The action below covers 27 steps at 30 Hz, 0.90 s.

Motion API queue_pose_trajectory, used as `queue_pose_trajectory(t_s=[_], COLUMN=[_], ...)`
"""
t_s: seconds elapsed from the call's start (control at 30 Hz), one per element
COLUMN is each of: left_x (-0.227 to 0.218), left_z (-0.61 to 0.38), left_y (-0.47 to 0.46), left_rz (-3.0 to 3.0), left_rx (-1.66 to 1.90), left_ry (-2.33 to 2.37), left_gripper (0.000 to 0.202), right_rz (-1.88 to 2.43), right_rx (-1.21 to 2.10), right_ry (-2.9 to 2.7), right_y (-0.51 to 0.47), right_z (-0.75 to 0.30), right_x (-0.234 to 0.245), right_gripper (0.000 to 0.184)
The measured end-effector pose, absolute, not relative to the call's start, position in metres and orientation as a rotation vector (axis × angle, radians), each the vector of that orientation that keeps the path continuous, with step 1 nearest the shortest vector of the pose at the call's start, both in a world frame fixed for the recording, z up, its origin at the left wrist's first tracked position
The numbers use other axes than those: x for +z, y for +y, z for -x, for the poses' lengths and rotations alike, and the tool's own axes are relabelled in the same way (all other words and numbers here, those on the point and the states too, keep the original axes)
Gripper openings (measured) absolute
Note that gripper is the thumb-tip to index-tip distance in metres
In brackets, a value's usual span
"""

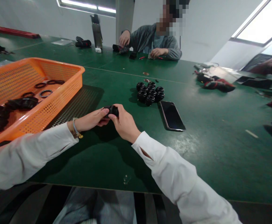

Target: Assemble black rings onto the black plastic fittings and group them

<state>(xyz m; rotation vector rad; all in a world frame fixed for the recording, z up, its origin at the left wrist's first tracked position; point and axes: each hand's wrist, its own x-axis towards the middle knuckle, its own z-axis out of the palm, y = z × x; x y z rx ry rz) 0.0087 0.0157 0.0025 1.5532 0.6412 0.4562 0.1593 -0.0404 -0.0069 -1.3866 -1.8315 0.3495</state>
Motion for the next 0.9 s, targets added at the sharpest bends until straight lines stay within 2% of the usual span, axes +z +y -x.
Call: queue_pose_trajectory(t_s=[0.23,0.47,0.57,0.73,0.9], left_x=[0.0,-0.002,-0.001,0.007,0.013], left_z=[-0.007,-0.013,-0.014,-0.014,-0.013], left_y=[0.015,0.014,0.014,0.009,0.007], left_rz=[-1.673,-1.771,-1.848,-2.022,-2.188], left_rx=[0.532,0.542,0.534,0.519,0.501], left_ry=[0.577,0.588,0.621,0.748,0.805], left_gripper=[0.05,0.047,0.039,0.022,0.02], right_rz=[1.388,1.576,1.623,1.611,1.585], right_rx=[0.607,0.252,0.168,0.171,0.23], right_ry=[-1.621,-1.523,-1.504,-1.465,-1.388], right_y=[-0.049,-0.037,-0.035,-0.033,-0.033], right_z=[-0.149,-0.147,-0.148,-0.147,-0.144], right_x=[0.001,-0.001,-0.001,-0.003,-0.006], right_gripper=[0.023,0.031,0.027,0.022,0.021])
